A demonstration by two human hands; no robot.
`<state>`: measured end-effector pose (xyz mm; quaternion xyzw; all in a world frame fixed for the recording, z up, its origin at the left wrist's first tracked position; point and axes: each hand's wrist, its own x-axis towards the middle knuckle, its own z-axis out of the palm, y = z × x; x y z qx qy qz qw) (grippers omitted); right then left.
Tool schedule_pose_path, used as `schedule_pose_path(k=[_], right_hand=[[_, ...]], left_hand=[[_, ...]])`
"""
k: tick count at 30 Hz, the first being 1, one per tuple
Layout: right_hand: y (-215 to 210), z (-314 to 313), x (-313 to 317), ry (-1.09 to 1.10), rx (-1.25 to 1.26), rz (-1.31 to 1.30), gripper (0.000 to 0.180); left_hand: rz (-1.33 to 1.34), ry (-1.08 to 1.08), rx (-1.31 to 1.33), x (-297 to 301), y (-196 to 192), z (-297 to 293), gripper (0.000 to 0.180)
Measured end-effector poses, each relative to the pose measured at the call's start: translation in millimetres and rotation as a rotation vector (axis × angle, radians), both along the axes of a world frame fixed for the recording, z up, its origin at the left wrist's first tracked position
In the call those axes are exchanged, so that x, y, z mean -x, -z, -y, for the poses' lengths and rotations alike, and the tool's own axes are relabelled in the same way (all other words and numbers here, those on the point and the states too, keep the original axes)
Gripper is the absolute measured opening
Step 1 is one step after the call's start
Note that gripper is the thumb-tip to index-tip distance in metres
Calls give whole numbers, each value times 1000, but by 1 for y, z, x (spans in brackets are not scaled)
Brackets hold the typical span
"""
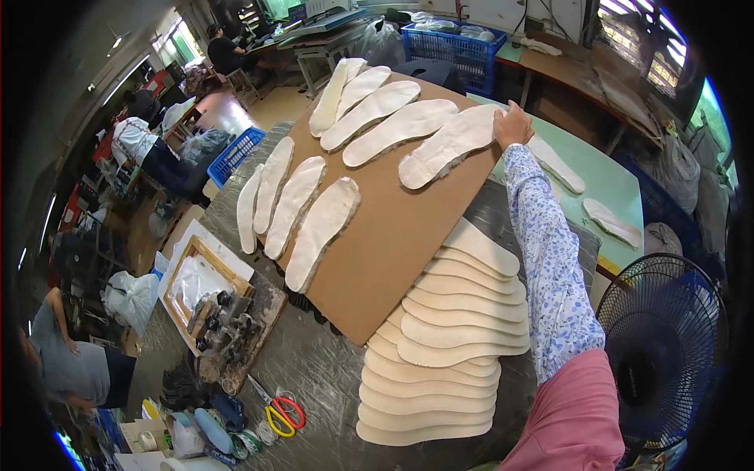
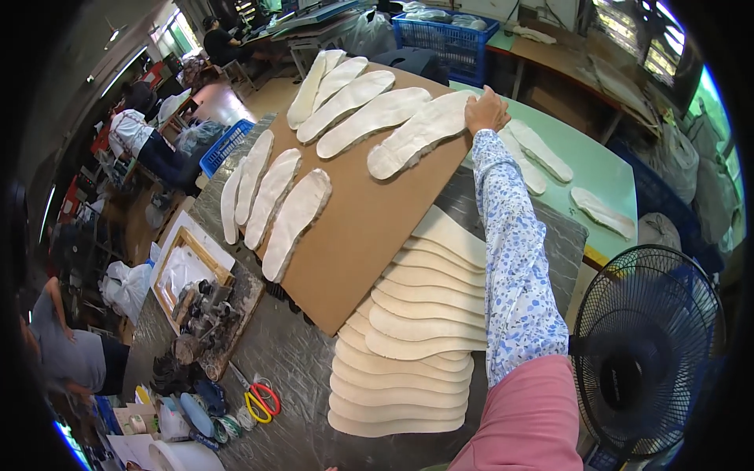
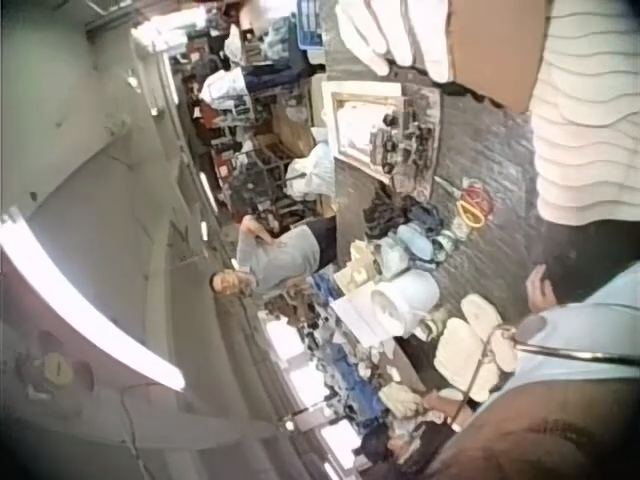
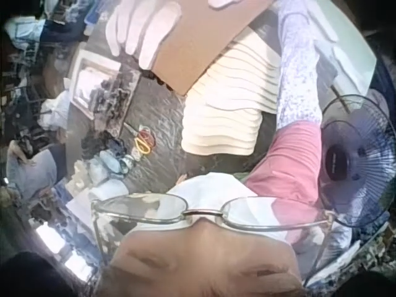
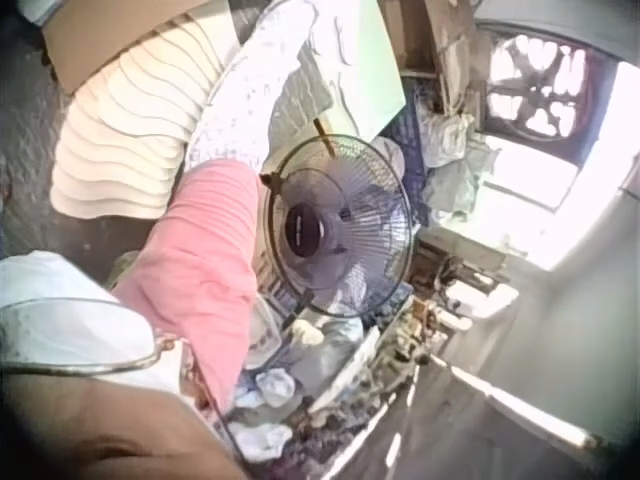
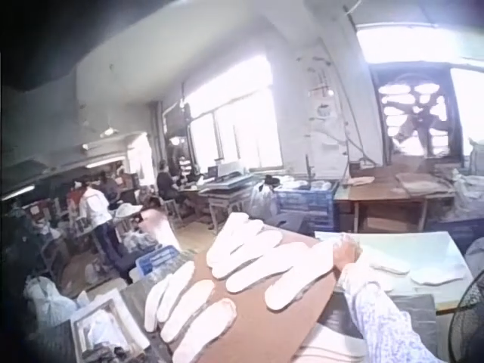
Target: Inspecting and stacking shoe insoles at a manufacturing station.
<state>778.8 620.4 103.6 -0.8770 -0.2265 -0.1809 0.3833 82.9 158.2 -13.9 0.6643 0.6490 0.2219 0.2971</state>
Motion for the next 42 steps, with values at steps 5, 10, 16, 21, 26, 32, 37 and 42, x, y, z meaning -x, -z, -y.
schedule_pose_path(k=[5,10,16,21,26,32,37,42], right_hand=[[-30,5,1,-213,-249,-120,29],[-114,24,77,-785,-657,-393,32],[-158,135,246,-1290,-446,-599,37],[-155,250,424,-1530,-405,-872,38],[-97,348,506,-1430,-444,-1248,39],[39,423,518,-995,-205,-1606,46],[127,468,479,-942,227,-1465,39],[143,465,460,-1080,449,-1049,34]], left_hand=[[93,-75,90,-42,-28,-39,34],[495,-159,252,-49,-52,-44,36],[1091,-67,482,-69,-67,-76,48],[1507,-97,581,-66,-30,-64,69],[1897,-433,384,-40,11,-17,74],[1620,-775,-5,72,46,64,43],[1238,-864,36,93,40,100,37],[438,-924,-204,82,28,105,38]])
